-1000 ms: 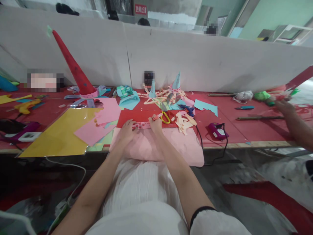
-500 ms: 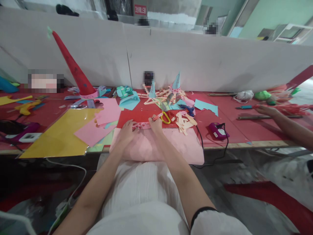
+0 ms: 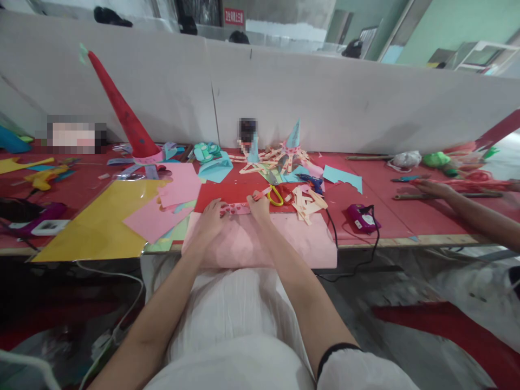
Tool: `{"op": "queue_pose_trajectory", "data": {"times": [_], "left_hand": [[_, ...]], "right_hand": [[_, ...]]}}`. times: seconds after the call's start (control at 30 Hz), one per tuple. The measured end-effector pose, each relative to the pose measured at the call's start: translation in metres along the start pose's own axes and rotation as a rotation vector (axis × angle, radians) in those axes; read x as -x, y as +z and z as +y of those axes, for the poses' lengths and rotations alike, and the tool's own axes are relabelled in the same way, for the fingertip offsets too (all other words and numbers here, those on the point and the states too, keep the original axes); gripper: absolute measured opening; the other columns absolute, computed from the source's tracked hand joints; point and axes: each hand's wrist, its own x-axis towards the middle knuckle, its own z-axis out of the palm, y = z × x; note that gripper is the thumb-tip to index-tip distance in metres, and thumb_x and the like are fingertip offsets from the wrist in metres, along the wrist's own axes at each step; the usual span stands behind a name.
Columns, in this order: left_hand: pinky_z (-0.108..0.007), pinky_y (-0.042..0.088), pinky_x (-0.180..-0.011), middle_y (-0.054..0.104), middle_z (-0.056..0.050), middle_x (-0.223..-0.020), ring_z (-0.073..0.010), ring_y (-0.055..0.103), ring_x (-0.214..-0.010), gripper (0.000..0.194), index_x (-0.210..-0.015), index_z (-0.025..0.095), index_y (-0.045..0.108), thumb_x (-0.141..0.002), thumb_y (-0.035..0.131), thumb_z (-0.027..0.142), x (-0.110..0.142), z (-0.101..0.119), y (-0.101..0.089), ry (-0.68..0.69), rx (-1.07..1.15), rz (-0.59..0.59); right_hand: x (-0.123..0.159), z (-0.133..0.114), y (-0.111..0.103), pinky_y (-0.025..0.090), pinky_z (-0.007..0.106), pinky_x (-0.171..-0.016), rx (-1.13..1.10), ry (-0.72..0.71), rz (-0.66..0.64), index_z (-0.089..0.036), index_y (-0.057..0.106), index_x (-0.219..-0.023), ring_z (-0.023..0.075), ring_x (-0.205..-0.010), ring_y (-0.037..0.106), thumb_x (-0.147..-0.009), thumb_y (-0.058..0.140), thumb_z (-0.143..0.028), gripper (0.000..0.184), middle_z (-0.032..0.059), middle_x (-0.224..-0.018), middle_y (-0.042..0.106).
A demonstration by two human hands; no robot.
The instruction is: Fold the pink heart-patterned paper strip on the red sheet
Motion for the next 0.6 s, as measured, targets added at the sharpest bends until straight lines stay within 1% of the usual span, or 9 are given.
{"op": "queue_pose_trajectory", "data": {"times": [0.23, 0.5, 0.57, 0.6], "left_hand": [[-0.037, 0.036, -0.108, 0.053, -0.012, -0.134, -0.0247, 0.047, -0.126, 0.026, -0.107, 0.017, 0.060, -0.082, 0.055, 0.017, 0.0007, 0.0023, -0.0025, -0.018, 0.002, -0.016], [-0.038, 0.037, -0.108, 0.053, -0.011, -0.133, -0.0243, 0.047, -0.126, 0.024, -0.105, 0.019, 0.060, -0.082, 0.054, 0.017, 0.0004, -0.0010, 0.0012, -0.005, 0.006, 0.010], [-0.038, 0.037, -0.107, 0.053, -0.011, -0.133, -0.0240, 0.048, -0.125, 0.024, -0.105, 0.019, 0.060, -0.081, 0.054, 0.017, 0.0003, -0.0011, 0.0015, -0.002, 0.005, 0.010], [-0.038, 0.037, -0.107, 0.054, -0.011, -0.132, -0.0239, 0.048, -0.125, 0.024, -0.105, 0.019, 0.059, -0.082, 0.054, 0.016, 0.0003, -0.0009, 0.0015, -0.001, 0.004, 0.011]], "right_hand": [[-0.0001, 0.0001, 0.0004, 0.028, 0.021, -0.044, -0.021, -0.002, -0.004, -0.023, 0.026, -0.055, 0.0075, -0.043, 0.033, -0.067, 0.049, -0.025, 0.026, -0.0096, -0.043, 0.027], [-0.0009, 0.0003, 0.0006, 0.027, 0.021, -0.045, 0.016, -0.025, 0.016, -0.022, 0.026, -0.052, 0.0067, -0.043, 0.030, -0.069, 0.052, -0.024, 0.031, -0.0101, -0.041, 0.027], [-0.0009, 0.0006, 0.0003, 0.028, 0.021, -0.045, 0.007, -0.025, 0.005, -0.023, 0.027, -0.053, 0.0071, -0.042, 0.032, -0.070, 0.053, -0.025, 0.031, -0.0100, -0.040, 0.030], [-0.0009, 0.0010, 0.0003, 0.029, 0.021, -0.045, -0.009, -0.021, -0.006, -0.023, 0.028, -0.053, 0.0076, -0.042, 0.035, -0.071, 0.053, -0.027, 0.031, -0.0096, -0.040, 0.033]]}}
